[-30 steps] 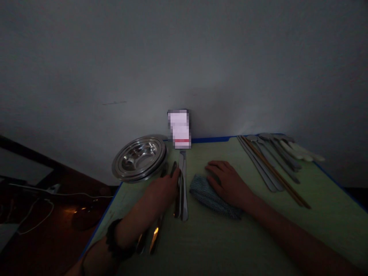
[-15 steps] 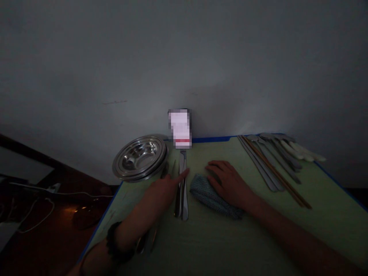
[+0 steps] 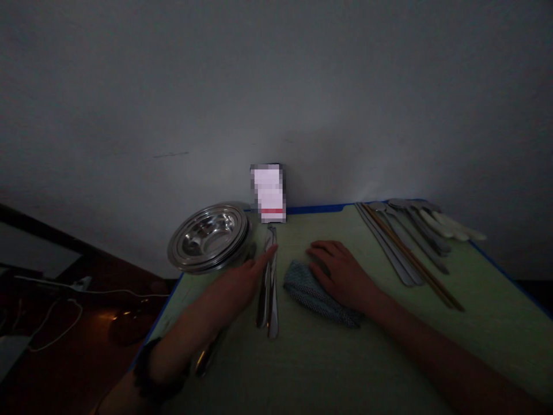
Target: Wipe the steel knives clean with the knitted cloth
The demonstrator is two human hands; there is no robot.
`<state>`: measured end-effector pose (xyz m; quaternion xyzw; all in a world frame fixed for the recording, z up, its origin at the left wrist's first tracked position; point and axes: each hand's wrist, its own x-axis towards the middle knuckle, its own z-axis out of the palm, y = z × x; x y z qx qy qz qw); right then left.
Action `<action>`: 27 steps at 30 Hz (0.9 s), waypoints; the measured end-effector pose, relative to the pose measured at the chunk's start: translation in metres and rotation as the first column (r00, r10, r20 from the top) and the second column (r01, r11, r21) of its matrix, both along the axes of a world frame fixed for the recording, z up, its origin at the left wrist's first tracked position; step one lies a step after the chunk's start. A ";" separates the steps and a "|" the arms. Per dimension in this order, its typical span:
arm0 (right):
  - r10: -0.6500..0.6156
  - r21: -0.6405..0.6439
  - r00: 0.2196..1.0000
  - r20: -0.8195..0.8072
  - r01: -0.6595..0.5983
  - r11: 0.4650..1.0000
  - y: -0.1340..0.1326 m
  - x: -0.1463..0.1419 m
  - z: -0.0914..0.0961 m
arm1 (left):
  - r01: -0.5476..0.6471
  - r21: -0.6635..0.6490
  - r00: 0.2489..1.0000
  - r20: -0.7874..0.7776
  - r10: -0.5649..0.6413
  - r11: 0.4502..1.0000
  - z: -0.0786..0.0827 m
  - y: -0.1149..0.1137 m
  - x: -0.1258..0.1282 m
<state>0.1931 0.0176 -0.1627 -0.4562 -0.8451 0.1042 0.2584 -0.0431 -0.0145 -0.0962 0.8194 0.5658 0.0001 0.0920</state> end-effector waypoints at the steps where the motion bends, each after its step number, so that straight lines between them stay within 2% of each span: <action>1: 0.000 0.003 1.000 0.001 0.000 1.000 0.000 0.000 0.000 | 0.020 -0.072 0.999 0.039 -0.017 0.997 0.006 0.000 0.002; 4: -0.001 0.009 1.000 0.013 0.000 1.000 0.001 0.000 -0.001 | 0.025 -0.140 0.985 0.174 0.000 0.990 0.020 0.003 0.010; 7: -0.016 0.005 1.000 0.007 0.016 1.000 0.000 0.000 -0.001 | 0.053 -0.168 0.916 0.401 0.019 0.984 0.021 0.010 0.022; 9: -0.037 0.000 0.999 -0.022 0.037 0.999 -0.002 0.002 -0.002 | 0.073 -0.263 0.795 0.598 0.103 0.962 0.012 0.020 0.031; 11: -0.059 -0.008 0.997 -0.052 0.059 0.998 -0.006 0.006 -0.003 | 0.090 -0.386 0.577 0.772 0.268 0.918 -0.001 0.031 0.039; 14: -0.107 -0.013 0.990 -0.090 0.107 0.994 -0.009 0.016 -0.005 | 0.063 -0.422 0.462 0.815 0.348 0.904 -0.021 0.047 0.047; 17: -0.175 -0.012 0.977 -0.121 0.174 0.985 -0.006 0.024 -0.007 | 0.049 -0.448 0.404 0.826 0.392 0.893 -0.034 0.056 0.048; 20: -0.210 -0.014 0.968 -0.134 0.210 0.978 0.002 0.028 -0.009 | 0.061 -0.484 0.377 0.821 0.429 0.873 -0.039 0.057 0.047; 27: -0.139 -0.041 0.961 -0.239 0.133 0.990 0.004 0.029 -0.002 | 0.080 -0.478 0.349 0.835 0.425 0.875 -0.044 0.052 0.045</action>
